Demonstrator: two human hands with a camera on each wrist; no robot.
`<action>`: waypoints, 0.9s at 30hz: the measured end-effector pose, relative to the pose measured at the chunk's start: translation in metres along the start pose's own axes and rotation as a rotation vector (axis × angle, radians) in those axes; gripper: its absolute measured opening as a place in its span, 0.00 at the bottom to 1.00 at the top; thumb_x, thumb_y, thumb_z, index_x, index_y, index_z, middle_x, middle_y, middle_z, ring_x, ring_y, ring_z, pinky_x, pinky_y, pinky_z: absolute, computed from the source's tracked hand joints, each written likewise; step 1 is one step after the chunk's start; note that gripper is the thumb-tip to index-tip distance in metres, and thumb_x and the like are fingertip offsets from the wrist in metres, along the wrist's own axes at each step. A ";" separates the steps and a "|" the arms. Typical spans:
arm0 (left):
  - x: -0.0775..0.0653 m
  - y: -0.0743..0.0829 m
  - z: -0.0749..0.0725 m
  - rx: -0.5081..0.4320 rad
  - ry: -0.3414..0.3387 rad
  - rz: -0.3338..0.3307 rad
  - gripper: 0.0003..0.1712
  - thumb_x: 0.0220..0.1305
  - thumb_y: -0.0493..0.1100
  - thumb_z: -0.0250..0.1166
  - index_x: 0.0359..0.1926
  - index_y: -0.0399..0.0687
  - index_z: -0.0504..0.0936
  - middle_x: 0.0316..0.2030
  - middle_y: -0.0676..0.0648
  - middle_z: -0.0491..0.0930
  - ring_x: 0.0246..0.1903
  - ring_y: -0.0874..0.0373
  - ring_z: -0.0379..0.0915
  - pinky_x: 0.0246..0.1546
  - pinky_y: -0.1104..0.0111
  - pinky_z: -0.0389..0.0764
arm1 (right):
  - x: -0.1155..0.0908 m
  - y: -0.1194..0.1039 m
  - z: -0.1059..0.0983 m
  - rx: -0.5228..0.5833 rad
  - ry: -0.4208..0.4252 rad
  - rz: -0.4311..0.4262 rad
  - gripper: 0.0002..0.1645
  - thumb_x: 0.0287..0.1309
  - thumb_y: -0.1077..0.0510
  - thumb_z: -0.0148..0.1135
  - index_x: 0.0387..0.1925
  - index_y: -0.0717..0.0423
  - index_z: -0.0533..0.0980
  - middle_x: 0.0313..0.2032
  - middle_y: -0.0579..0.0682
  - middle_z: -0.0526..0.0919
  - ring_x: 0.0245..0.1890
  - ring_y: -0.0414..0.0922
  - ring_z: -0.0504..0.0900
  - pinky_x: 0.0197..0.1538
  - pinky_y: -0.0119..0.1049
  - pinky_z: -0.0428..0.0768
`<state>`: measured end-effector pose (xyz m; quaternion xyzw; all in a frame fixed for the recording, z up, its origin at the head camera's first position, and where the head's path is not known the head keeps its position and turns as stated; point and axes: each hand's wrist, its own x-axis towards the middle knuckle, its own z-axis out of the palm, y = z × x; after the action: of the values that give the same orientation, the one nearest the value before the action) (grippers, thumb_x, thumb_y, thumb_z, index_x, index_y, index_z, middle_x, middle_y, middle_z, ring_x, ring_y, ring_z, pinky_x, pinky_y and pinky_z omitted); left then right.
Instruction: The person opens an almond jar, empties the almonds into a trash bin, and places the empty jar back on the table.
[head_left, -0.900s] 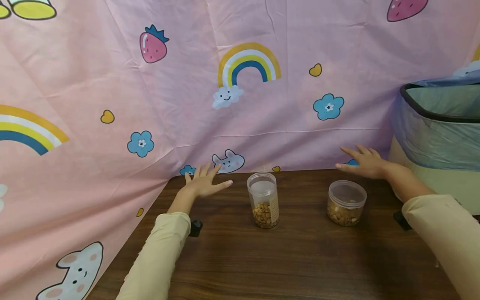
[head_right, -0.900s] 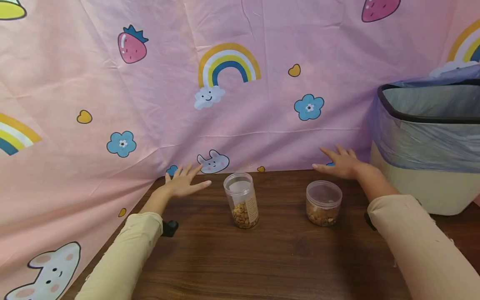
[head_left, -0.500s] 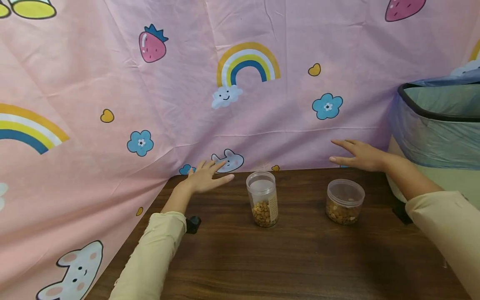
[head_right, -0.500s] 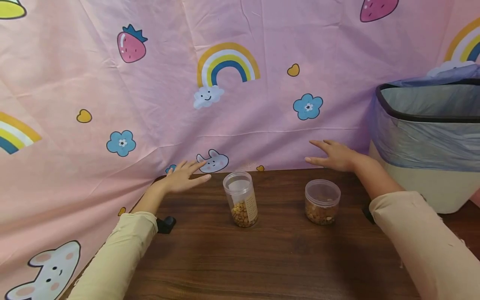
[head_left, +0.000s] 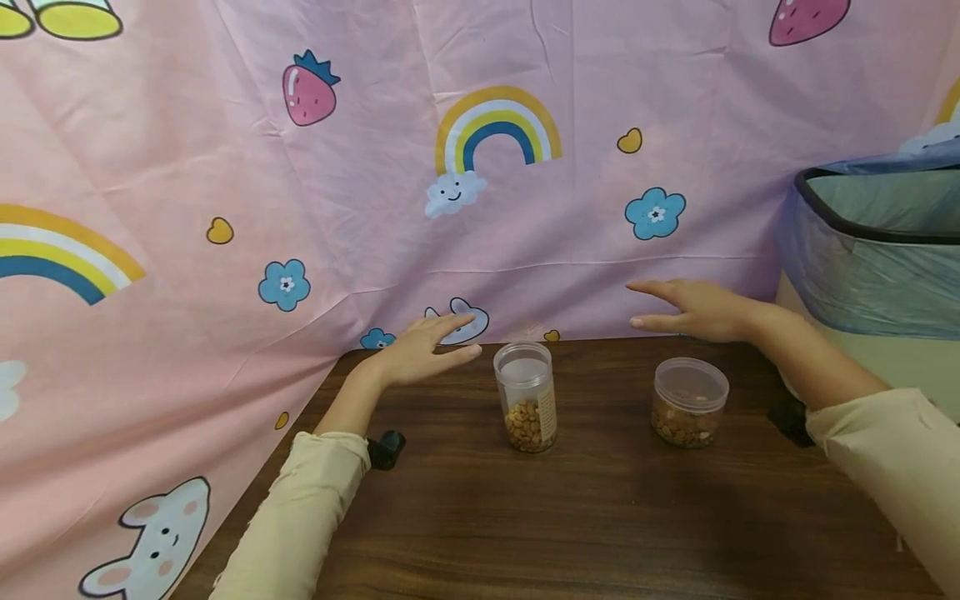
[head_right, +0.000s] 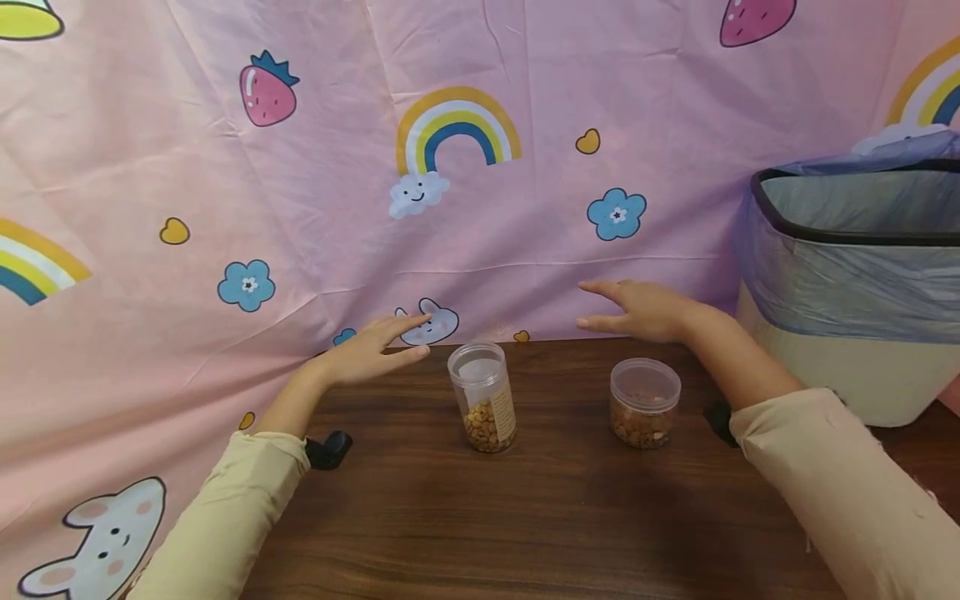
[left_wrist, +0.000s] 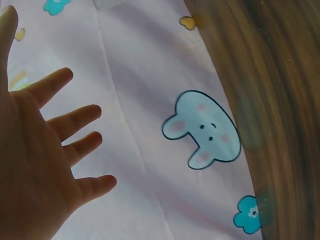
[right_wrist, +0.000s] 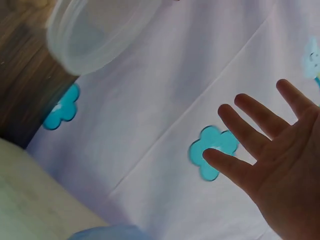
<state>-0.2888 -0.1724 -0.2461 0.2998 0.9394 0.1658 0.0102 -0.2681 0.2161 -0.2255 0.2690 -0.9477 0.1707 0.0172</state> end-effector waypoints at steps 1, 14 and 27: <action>-0.001 0.002 0.000 -0.012 0.003 0.015 0.38 0.62 0.67 0.48 0.70 0.63 0.54 0.68 0.49 0.53 0.67 0.46 0.40 0.61 0.45 0.47 | 0.001 -0.003 0.001 -0.007 -0.004 -0.013 0.41 0.61 0.38 0.50 0.68 0.55 0.56 0.63 0.62 0.61 0.63 0.61 0.58 0.59 0.59 0.56; -0.009 0.019 0.007 -0.097 0.031 0.089 0.36 0.61 0.64 0.55 0.67 0.60 0.60 0.65 0.53 0.59 0.65 0.56 0.49 0.61 0.56 0.55 | 0.008 -0.027 0.028 0.085 -0.055 -0.091 0.41 0.61 0.37 0.50 0.68 0.56 0.56 0.63 0.60 0.62 0.62 0.58 0.60 0.60 0.57 0.59; -0.004 0.025 0.022 -0.115 0.018 0.127 0.33 0.61 0.59 0.58 0.65 0.55 0.65 0.63 0.50 0.62 0.65 0.55 0.51 0.62 0.57 0.55 | 0.024 -0.039 0.066 0.182 -0.127 -0.094 0.42 0.61 0.36 0.50 0.69 0.53 0.55 0.65 0.59 0.59 0.63 0.60 0.57 0.60 0.59 0.57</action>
<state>-0.2693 -0.1489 -0.2592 0.3561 0.9075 0.2225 0.0085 -0.2642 0.1512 -0.2725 0.3237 -0.9139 0.2376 -0.0592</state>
